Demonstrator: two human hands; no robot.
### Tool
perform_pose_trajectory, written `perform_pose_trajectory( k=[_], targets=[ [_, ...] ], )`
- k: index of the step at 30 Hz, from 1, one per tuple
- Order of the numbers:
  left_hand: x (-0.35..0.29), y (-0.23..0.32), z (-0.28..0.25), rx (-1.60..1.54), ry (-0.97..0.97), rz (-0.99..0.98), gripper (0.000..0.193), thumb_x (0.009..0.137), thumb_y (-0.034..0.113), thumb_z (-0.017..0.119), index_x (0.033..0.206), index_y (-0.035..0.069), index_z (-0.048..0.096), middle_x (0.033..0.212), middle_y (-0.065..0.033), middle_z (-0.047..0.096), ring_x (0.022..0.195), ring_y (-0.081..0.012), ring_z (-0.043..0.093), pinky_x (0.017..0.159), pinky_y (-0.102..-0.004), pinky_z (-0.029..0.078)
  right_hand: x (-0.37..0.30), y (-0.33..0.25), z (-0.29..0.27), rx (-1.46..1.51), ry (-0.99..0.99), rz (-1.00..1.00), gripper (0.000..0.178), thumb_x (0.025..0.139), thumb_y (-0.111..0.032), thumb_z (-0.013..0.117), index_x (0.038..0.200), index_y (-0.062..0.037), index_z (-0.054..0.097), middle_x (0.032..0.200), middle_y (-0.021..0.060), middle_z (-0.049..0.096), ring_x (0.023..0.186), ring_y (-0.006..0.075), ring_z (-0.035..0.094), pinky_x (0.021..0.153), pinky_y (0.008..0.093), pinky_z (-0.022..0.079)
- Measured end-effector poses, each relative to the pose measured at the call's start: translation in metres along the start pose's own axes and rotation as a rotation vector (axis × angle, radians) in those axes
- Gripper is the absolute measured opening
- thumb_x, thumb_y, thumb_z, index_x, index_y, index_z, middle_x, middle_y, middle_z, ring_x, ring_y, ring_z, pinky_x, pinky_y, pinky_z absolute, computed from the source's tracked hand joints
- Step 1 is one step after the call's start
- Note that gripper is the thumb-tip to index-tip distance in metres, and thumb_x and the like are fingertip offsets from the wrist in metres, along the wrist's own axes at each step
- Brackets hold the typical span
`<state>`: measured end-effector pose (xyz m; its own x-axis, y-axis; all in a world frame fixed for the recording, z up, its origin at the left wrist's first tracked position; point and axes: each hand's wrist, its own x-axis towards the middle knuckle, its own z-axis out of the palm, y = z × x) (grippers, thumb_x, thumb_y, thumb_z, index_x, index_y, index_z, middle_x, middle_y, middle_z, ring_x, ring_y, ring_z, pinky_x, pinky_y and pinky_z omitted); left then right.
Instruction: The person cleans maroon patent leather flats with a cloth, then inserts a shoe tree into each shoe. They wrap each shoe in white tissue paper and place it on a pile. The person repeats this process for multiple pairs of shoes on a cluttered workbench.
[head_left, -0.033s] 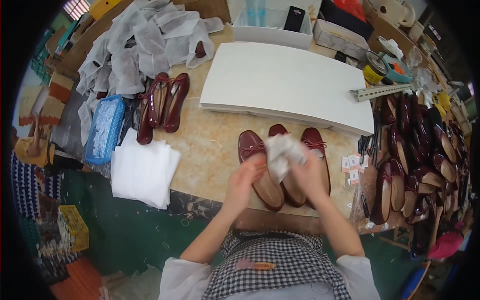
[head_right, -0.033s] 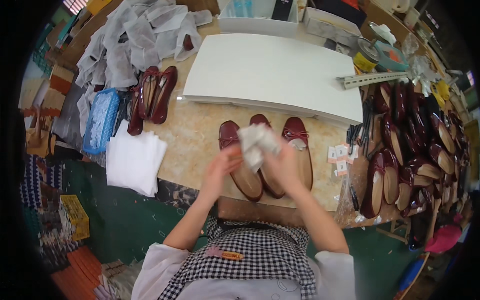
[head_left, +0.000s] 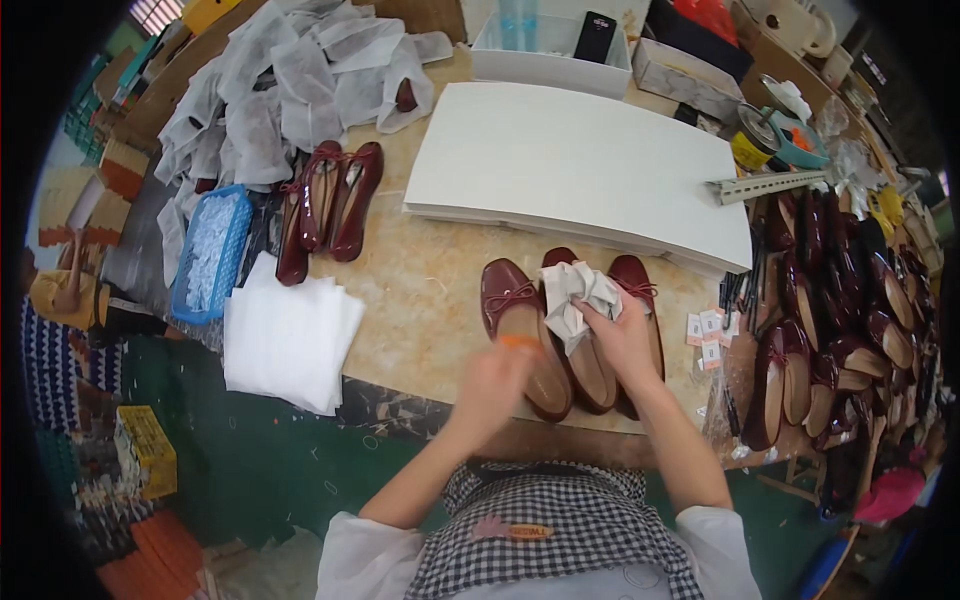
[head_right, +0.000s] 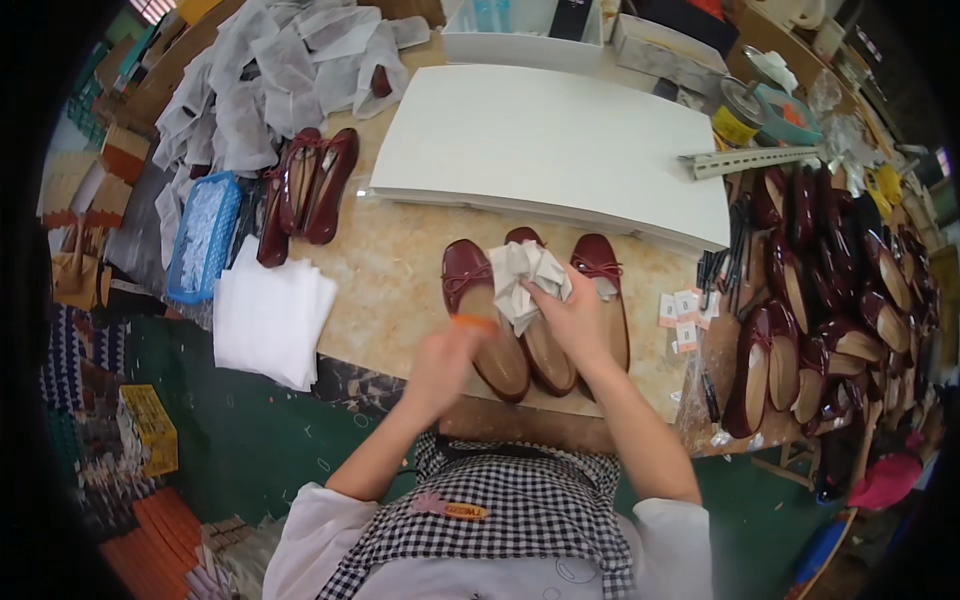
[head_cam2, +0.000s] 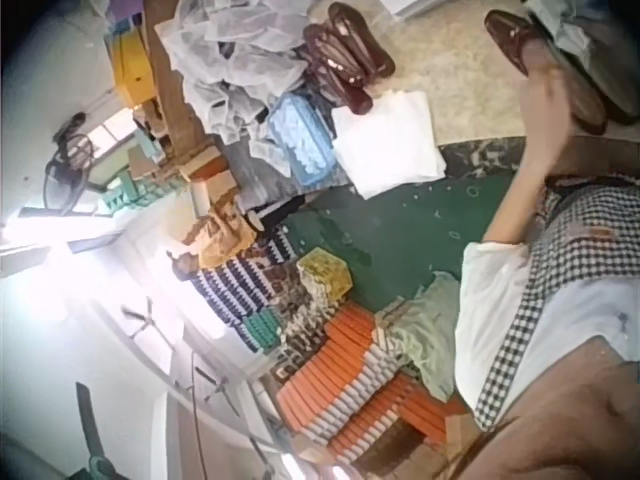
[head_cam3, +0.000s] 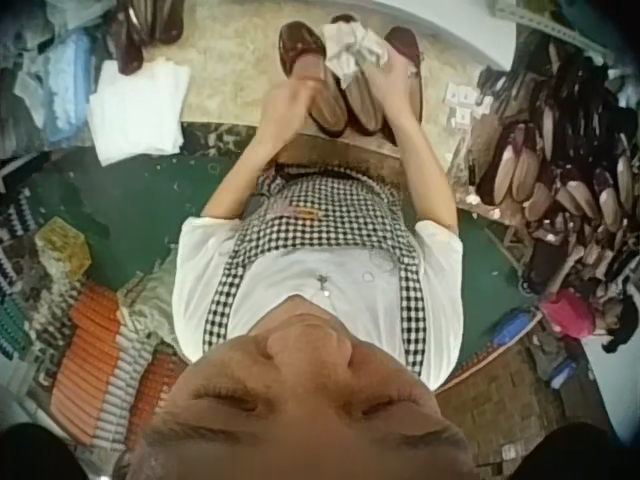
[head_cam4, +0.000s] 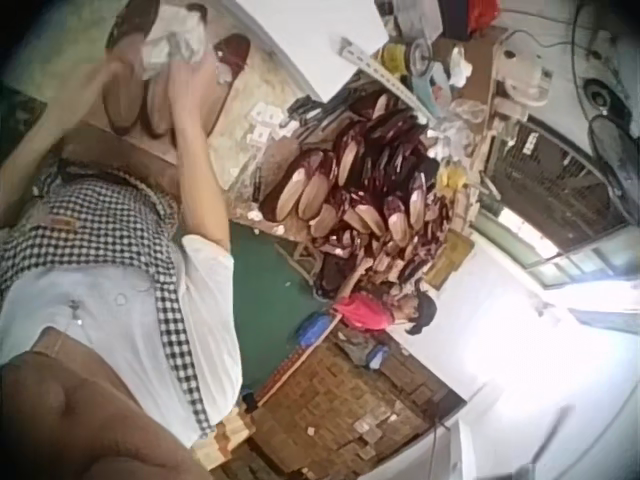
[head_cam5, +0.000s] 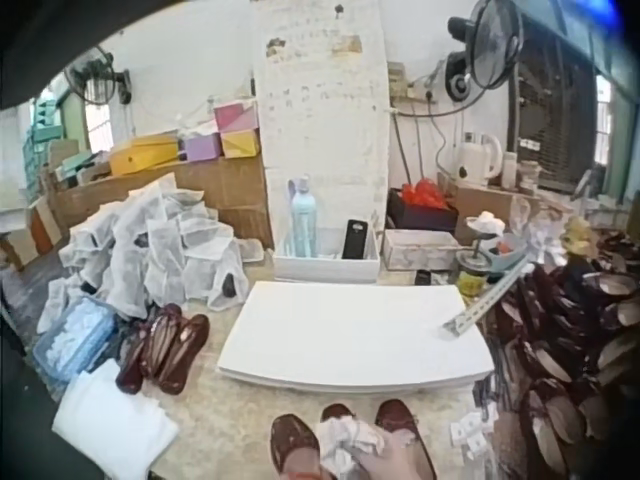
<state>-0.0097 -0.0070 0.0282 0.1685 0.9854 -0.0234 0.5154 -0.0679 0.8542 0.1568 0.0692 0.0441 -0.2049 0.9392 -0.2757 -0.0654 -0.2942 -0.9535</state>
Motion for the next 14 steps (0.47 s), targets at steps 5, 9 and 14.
perform_pose_trajectory(
  k=[5, 9, 14],
  targets=[
    [-0.025, 0.007, 0.031, 0.462, -0.051, 0.234, 0.02, 0.077, 0.022, 0.061, 0.067, 0.005, 0.063, 0.076, -0.0095, 0.061, 0.07, -0.0265, 0.06, 0.069, -0.0374, 0.045, 0.011, 0.041, 0.039, -1.272, -0.177, -0.825, 0.02, 0.073, -0.01, 0.059, 0.089, -0.0025, 0.064, 0.084, 0.0064, 0.05, 0.084, 0.0228, 0.054, 0.069, 0.0336, 0.046],
    [-0.024, 0.004, 0.039, 0.446, 0.028, 0.274, 0.014, 0.072, 0.018, 0.064, 0.068, 0.005, 0.063, 0.072, -0.0082, 0.059, 0.069, -0.0242, 0.059, 0.067, -0.038, 0.044, 0.034, 0.043, 0.07, -1.494, -0.18, -0.838, 0.012, 0.072, -0.012, 0.056, 0.079, -0.0052, 0.062, 0.087, 0.0099, 0.052, 0.085, 0.0229, 0.053, 0.071, 0.0341, 0.045],
    [-0.023, 0.007, 0.042, 0.547, -0.017, 0.309, 0.016, 0.071, 0.02, 0.068, 0.07, 0.004, 0.068, 0.077, -0.0089, 0.064, 0.072, -0.0247, 0.061, 0.074, -0.0366, 0.045, 0.038, 0.023, 0.029, -1.223, -0.11, -0.632, 0.066, 0.065, -0.024, 0.074, 0.123, -0.0053, 0.051, 0.099, 0.0133, 0.054, 0.096, 0.0311, 0.049, 0.085, 0.0397, 0.039]
  ],
)
